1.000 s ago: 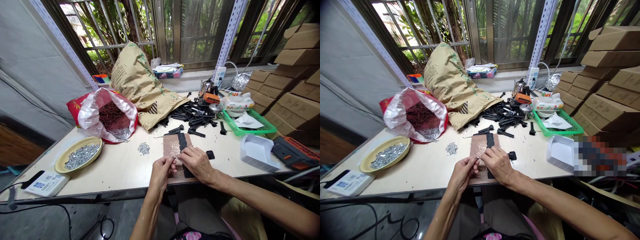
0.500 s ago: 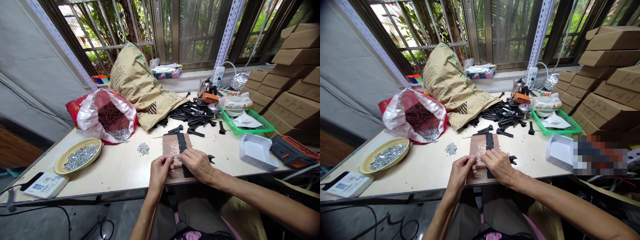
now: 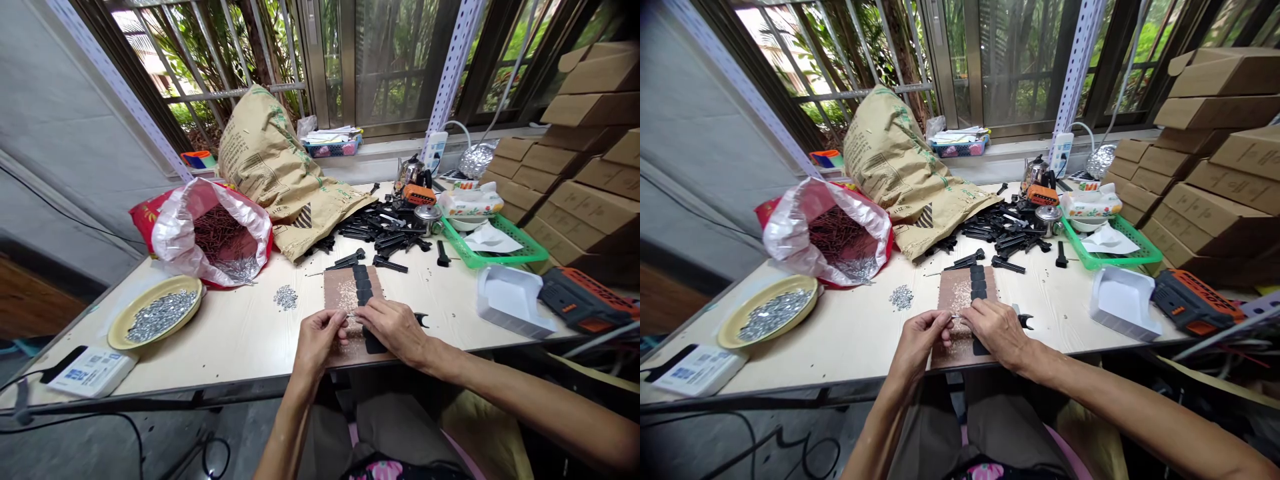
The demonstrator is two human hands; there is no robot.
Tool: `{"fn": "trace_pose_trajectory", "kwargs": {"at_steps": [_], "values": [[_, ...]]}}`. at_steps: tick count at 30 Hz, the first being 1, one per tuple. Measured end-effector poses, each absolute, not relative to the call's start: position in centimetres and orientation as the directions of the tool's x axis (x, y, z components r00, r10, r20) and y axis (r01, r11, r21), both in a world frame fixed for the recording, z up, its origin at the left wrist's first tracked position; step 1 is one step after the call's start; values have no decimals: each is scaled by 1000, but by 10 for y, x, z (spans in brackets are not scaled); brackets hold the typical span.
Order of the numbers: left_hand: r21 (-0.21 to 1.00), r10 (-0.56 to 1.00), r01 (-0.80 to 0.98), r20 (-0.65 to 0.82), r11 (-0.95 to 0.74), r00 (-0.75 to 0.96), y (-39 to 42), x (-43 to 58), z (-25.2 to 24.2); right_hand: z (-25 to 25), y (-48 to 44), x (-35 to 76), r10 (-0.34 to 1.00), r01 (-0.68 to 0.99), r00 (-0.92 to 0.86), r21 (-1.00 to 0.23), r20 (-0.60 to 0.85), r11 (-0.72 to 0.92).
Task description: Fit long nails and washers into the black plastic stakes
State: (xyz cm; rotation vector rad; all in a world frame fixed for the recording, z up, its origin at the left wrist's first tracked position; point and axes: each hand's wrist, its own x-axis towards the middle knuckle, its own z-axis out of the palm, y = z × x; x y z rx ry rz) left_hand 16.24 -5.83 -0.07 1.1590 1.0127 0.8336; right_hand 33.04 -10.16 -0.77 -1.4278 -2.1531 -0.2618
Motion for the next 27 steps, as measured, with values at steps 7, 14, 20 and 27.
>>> {"fn": "trace_pose_trajectory", "kwargs": {"at_steps": [7,14,20,27], "values": [[990,940,24,-141,140,312,-60,164,-1,-4,-102,331,832,843,-232,-323,504,431],[976,938,177,57,-124,342,-60,162,-6,4,-105,330,837,882,-251,-241,485,404],[948,932,226,142,-225,334,-61,167,-1,8,-105,331,880,834,-168,-411,444,367],[910,924,295,189,-293,333,-62,171,0,9,-102,331,906,776,-135,-526,401,348]]}}
